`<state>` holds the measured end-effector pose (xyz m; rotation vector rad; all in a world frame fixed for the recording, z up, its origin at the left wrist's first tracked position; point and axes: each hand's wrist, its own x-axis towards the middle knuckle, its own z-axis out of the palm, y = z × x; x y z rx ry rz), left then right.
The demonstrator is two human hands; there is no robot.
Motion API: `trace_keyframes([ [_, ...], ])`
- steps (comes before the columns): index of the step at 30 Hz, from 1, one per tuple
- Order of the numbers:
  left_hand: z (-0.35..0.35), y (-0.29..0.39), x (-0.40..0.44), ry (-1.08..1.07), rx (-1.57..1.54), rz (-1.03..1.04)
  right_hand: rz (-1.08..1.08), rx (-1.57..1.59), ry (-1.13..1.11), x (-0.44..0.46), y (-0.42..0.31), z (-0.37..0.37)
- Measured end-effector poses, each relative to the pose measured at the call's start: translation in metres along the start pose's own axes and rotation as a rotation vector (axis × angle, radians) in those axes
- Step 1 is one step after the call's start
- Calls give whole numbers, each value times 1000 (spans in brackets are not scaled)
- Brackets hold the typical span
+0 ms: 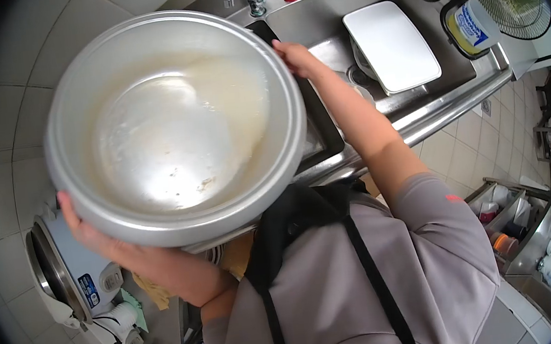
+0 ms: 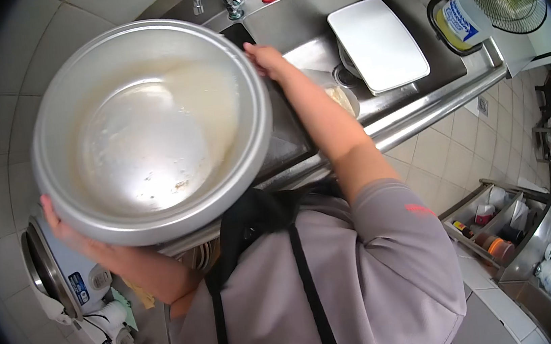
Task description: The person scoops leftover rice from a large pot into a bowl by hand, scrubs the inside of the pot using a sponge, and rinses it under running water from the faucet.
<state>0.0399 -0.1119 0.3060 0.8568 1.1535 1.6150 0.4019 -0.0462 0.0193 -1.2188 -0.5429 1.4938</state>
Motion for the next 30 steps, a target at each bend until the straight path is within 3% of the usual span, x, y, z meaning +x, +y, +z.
trace_keyframes([
  [1, -6, 6, 0, 12, 123, 128, -118, 216, 79, 21, 17, 16],
  [2, 14, 19, -14, 71, -95, 13, -168, 300, 70, 19, 19, 35],
  [4, 13, 23, -20, 70, -49, 124, -176, 488, -13, 15, 24, 68],
  [7, -5, 18, -18, -8, 280, 377, -144, 579, -91, 25, 56, 96],
  [13, 4, 22, -16, 128, -12, 101, 101, 669, -43, 22, 110, 134],
  [18, 10, 17, -23, 186, 178, 217, 130, 768, -23, 27, 139, 142],
  [22, 20, 16, -39, 183, 344, 279, 113, 662, 4, 24, 137, 144],
  [30, 42, 18, -46, 136, 353, 339, 241, 744, 19, 22, 149, 159],
])
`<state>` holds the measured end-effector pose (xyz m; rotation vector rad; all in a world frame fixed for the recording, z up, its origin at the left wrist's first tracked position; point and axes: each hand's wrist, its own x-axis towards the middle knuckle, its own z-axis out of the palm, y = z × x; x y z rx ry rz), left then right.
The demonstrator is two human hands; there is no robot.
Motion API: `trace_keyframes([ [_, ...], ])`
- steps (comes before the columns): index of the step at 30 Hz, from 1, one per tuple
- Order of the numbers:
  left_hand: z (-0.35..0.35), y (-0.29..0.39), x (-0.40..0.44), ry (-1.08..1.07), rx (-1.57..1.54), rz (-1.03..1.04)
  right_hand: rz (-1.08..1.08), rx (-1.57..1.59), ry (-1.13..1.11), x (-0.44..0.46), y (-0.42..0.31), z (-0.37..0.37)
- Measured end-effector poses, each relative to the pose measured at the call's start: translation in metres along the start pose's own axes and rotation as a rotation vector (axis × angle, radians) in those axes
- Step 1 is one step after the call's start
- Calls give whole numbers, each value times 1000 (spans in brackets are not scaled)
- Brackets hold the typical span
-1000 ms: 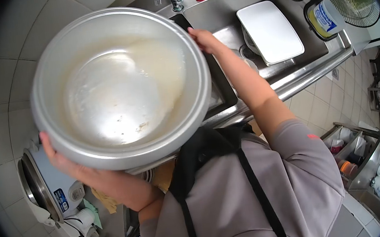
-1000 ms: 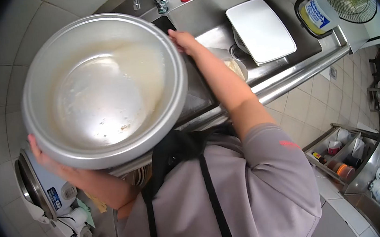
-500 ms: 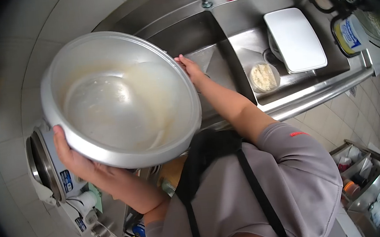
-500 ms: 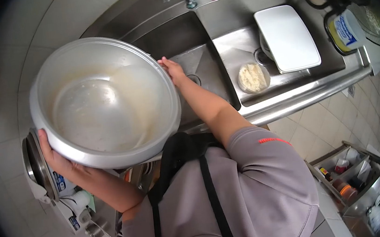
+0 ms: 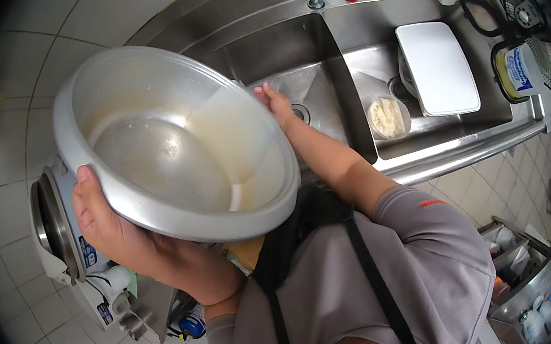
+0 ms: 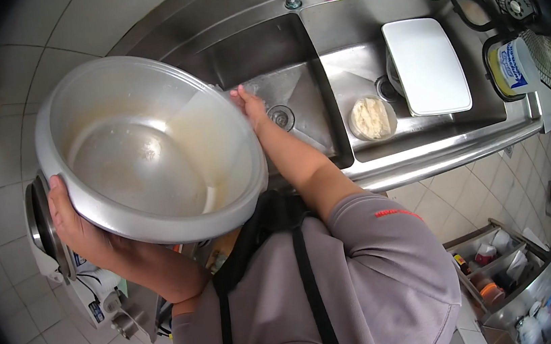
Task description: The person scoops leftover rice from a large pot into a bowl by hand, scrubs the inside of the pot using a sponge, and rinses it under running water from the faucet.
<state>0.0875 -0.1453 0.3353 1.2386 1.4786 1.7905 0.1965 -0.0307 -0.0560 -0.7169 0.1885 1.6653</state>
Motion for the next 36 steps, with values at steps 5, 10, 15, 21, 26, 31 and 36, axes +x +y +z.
trace_keyframes([
  [5, 9, 9, -5, 26, -28, -12, -21, 8, -33, -7, 6, 10],
  [10, 5, 7, -6, 8, 2, 1, 28, -19, -38, -16, 6, 11],
  [15, 16, 11, -10, 10, 17, 18, 11, -48, -21, -16, 11, 5],
  [21, 11, 4, -6, -109, 68, 18, 26, 3, 17, -15, 19, -6],
  [26, 25, 6, -12, -100, 54, 0, 27, 62, 15, -15, 20, -13],
  [31, 39, 9, -18, -111, 41, 34, 45, 87, -23, -15, 18, -18],
  [36, 46, 8, -22, -158, 52, 45, 47, 119, -84, -15, 19, -21],
])
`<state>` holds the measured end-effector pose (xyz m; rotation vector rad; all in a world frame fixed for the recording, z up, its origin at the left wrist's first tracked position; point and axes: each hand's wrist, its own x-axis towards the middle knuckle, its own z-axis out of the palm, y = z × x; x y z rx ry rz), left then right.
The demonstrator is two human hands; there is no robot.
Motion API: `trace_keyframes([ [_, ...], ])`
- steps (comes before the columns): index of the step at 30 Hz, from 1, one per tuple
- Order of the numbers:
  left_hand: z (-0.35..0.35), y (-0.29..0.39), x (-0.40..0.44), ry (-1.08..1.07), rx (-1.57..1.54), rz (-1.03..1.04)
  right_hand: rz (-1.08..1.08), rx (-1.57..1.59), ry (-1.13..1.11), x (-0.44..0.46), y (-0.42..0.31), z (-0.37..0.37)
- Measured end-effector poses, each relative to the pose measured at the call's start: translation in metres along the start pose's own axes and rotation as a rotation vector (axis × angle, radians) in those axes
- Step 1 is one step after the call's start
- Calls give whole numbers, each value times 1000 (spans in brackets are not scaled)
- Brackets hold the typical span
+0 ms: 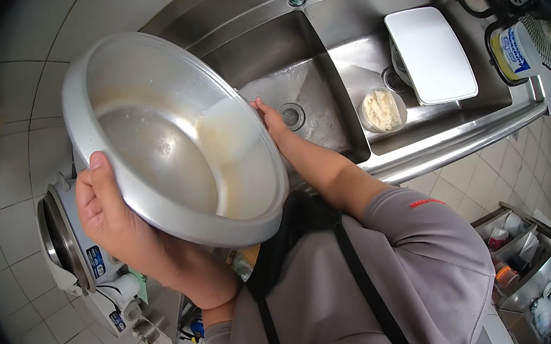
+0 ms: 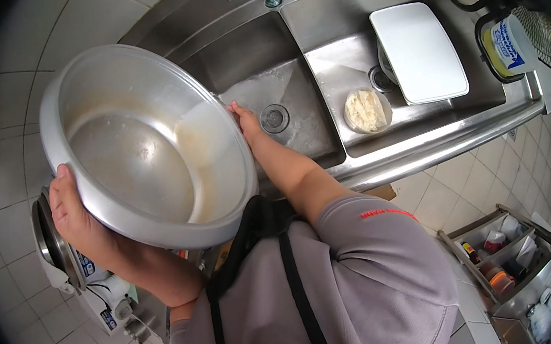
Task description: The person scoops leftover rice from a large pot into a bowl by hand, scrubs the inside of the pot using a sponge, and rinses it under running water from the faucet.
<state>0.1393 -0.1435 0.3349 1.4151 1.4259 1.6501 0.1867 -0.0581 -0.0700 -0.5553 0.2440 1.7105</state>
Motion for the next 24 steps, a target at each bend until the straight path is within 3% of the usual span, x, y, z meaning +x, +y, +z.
trace_keyframes([
  [6, 9, 2, -3, 32, -16, 0, -60, -13, 129, 4, 1, -6],
  [12, 4, 2, 0, 17, 24, -8, -156, -93, 79, 20, -2, -18],
  [24, 9, 5, -7, 3, -22, -5, -10, -40, 36, 25, 6, -23],
])
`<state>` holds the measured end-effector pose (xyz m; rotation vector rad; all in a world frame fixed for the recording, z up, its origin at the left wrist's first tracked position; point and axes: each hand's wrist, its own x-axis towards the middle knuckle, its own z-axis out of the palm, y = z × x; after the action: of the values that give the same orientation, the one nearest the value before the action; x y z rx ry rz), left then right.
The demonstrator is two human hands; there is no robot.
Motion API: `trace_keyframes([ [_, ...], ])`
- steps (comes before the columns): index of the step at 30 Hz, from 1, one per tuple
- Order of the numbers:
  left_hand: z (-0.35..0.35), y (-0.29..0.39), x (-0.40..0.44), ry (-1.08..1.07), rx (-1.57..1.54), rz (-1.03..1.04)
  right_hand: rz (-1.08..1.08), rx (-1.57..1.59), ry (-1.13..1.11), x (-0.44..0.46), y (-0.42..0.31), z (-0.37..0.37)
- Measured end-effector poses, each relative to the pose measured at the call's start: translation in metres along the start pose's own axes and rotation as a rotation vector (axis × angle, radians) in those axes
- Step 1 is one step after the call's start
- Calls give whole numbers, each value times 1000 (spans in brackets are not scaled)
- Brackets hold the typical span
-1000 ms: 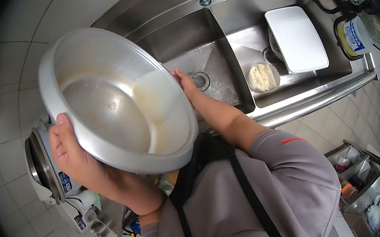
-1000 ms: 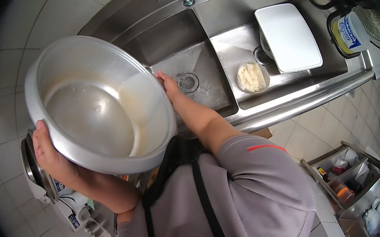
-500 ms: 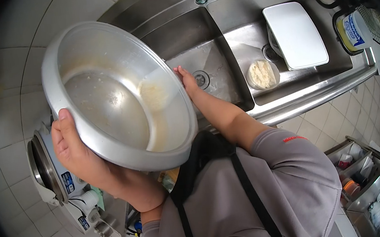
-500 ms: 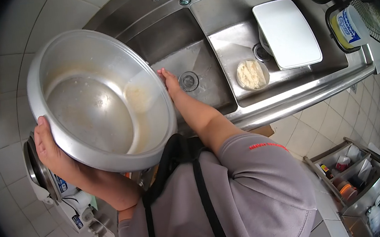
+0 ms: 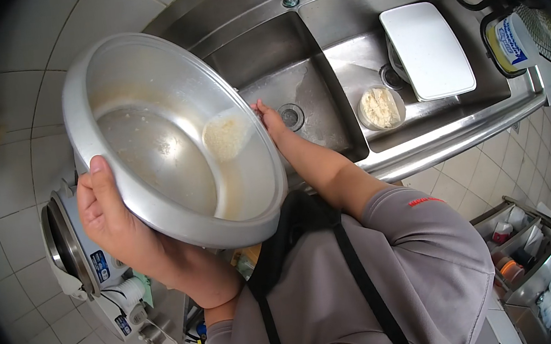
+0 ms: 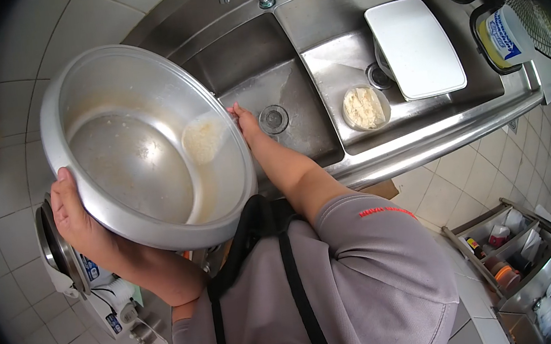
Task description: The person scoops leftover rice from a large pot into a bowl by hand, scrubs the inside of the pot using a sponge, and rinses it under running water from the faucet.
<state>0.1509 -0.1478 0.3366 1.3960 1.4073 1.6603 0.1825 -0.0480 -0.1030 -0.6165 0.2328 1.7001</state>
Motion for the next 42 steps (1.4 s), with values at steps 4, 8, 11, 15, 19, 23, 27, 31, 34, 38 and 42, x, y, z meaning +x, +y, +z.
trace_keyframes([
  [4, -2, -1, 0, -35, 2, 12, 42, 29, 42, 1, 1, -1],
  [8, -1, -2, 0, -45, -6, 13, 84, 57, 44, -7, -3, 3],
  [11, -2, -2, 0, -62, 2, 13, 102, 86, 37, -2, -1, 1],
  [15, -5, 0, 3, -40, 30, 1, 129, 48, 171, 3, -2, -3],
  [19, -39, -16, 27, 48, 49, -40, 238, 59, 167, 3, -25, -1],
  [23, -52, -23, 35, 179, -78, -103, -75, 20, 337, 20, -63, -29],
  [27, -70, -51, 44, 110, -259, -161, -586, -342, 314, -50, -127, 63],
  [31, -61, -57, 43, 100, -317, -201, -458, -911, -170, -58, -128, 97],
  [34, -52, -54, 39, 82, -381, -239, -564, -1531, -569, -51, -112, 88],
  [38, -43, -39, 31, 92, -353, -276, -796, -1727, -686, -30, -110, 80],
  [42, -34, -32, 24, 36, -357, -262, -652, -1754, -530, -28, -101, 68],
])
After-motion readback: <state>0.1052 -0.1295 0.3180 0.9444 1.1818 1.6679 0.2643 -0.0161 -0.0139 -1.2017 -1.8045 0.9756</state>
